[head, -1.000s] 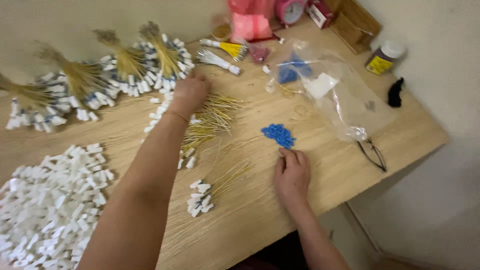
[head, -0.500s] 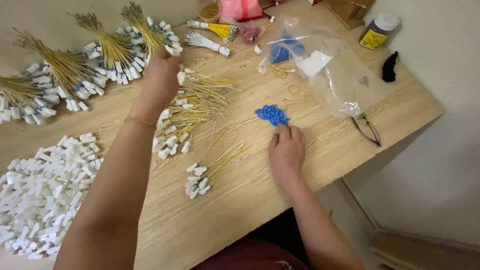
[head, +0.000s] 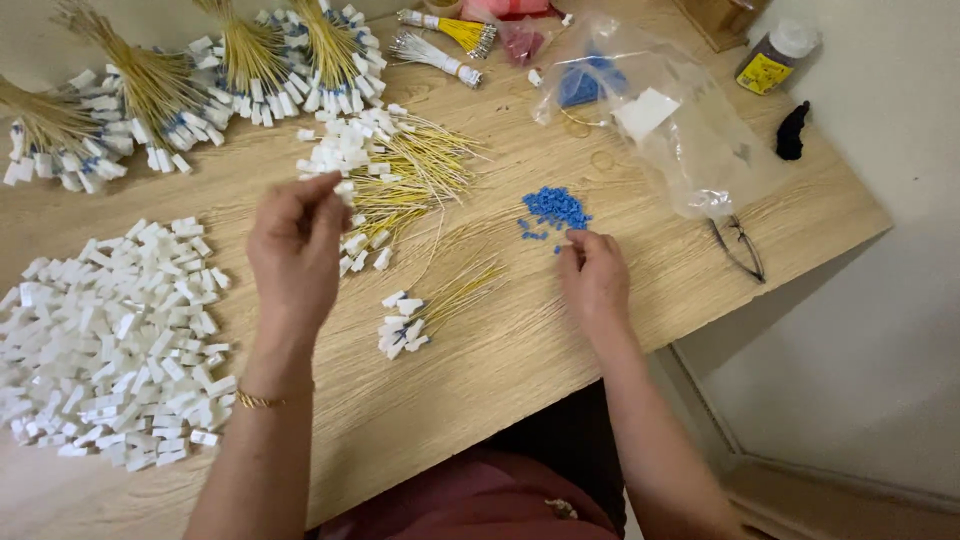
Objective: Assembling small white plastic connectors onto thin yellow wires at a workbench
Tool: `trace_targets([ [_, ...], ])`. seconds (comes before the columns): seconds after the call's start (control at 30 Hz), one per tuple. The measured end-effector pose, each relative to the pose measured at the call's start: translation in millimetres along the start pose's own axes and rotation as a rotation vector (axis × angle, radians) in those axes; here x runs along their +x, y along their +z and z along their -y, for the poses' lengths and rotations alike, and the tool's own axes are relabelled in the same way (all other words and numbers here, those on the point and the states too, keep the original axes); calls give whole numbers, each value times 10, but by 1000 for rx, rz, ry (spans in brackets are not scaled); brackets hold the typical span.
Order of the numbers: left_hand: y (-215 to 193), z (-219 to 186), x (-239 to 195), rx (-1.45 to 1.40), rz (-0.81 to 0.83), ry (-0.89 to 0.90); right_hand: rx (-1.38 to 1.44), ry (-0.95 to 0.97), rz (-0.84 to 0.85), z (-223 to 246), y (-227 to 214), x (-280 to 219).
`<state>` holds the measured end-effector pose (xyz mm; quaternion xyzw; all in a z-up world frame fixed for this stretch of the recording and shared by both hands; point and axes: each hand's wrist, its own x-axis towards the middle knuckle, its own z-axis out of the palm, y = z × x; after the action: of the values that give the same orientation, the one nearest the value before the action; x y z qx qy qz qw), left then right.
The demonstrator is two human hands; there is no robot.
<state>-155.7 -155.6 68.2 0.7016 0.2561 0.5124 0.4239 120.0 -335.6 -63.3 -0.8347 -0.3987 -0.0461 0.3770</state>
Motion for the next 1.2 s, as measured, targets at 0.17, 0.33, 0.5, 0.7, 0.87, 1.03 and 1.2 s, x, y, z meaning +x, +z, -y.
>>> trace_targets([
  [0.17,85,68,-377,-184,-116,-294,-77,23,118,-5,-27,55],
  [0.33,138,-14,-565,-449,-194,-599,-145,-32,207,-60,-4,166],
  [0.5,255,138,-690,-581,-190,-683,-264,-76,312,39,-45,212],
  [0.7,400,291,-758,-592,-126,-676,46,129,377,552,-205,100],
  [0.87,507,318,-836,-591,-86,-662,812,102,321,1334,-130,-281],
  [1.03,498,275,-880,-558,-58,-626,991,151,294,1634,-34,-305],
  [1.2,506,207,-886,-499,-5,-565,1067,282,305,1560,66,-336],
])
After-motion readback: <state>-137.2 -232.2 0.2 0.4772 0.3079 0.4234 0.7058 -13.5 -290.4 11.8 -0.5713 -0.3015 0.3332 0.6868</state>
